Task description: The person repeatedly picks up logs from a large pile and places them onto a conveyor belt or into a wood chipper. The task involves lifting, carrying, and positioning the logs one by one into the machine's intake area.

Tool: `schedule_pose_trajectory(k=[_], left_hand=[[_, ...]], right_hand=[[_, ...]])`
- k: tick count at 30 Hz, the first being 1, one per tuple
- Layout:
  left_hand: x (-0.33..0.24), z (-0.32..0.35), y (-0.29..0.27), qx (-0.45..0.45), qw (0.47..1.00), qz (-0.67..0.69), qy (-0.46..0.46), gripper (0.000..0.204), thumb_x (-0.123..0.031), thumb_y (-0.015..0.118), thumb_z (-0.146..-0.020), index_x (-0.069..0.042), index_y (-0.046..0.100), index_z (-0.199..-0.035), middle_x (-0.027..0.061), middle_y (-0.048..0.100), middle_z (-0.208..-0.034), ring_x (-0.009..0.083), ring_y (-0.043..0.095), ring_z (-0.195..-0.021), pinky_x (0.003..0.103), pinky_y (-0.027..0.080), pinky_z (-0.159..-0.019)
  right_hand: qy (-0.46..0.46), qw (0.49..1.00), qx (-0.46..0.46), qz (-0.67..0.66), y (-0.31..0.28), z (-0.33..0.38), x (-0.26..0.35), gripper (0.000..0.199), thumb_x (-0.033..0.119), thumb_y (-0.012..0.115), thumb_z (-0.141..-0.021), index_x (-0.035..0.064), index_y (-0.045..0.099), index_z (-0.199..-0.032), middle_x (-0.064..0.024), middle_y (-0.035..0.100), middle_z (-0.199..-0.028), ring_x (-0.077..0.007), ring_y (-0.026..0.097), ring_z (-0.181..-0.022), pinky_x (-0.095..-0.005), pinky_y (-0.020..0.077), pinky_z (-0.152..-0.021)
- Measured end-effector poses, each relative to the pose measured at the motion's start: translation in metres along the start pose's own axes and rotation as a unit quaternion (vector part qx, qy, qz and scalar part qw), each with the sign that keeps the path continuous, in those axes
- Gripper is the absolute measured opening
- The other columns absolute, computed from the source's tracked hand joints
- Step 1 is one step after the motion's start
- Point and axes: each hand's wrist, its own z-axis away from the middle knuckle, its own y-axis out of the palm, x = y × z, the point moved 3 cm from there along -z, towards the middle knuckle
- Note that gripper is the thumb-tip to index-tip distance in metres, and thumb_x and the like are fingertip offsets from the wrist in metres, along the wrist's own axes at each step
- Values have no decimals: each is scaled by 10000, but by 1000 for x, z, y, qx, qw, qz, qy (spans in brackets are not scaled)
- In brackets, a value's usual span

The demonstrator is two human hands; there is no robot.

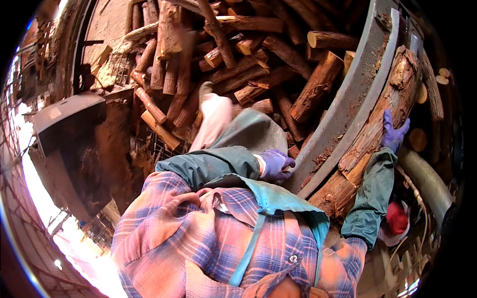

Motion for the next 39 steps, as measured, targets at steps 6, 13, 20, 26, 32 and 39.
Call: schedule_pose_trajectory(k=[6,13,20,26,32,39], left_hand=[[45,11,-42,-12,1000,23,7,425,-369,617,-845,-139,630,-1201,170,673,-930,365,642,-879,451,510,-774],[122,51,-98,-1,998,60,-25,451,-366,608,-869,-98,607,-1231,181,680,-1003,371,645,-923,436,516,-817],[276,60,-102,30,975,158,-153,482,-388,616,-856,-86,604,-1230,181,678,-1090,343,637,-1036,409,499,-898],[489,-46,-132,29,967,-47,-247,603,-447,682,-829,-88,552,-1295,178,644,-1195,332,602,-1134,406,473,-959],[643,-165,-113,0,960,68,-271,836,-461,764,-782,-21,426,-1408,179,550,-1359,295,532,-1257,363,420,-1040],[751,-262,-43,-34,957,187,-221,1006,-597,725,-768,-27,306,-1483,191,345,-1517,296,328,-1403,363,266,-1148]], right_hand=[[-5,999,14,49,-2,3,31,1022,494,804,-739,-38,309,-1458,-219,373,-1471,-307,383,-1346,-389,299,-1120],[-49,978,-25,200,-19,18,42,826,444,769,-780,-24,447,-1379,-196,515,-1349,-301,487,-1252,-402,365,-1072],[-82,979,174,-72,248,164,183,515,196,741,-813,18,567,-1264,-131,576,-1259,-250,535,-1170,-374,407,-1026],[492,740,300,-347,551,382,18,879,212,831,-755,-46,330,-1429,-262,410,-1427,-335,407,-1331,-430,338,-1105],[570,707,277,-313,677,413,-40,1062,425,792,-762,18,170,-1520,-151,271,-1553,-278,230,-1451,-438,226,-1147],[575,708,227,-340,790,400,-108,835,515,753,-789,-7,472,-1378,-103,454,-1448,-151,385,-1355,-295,291,-1115]])
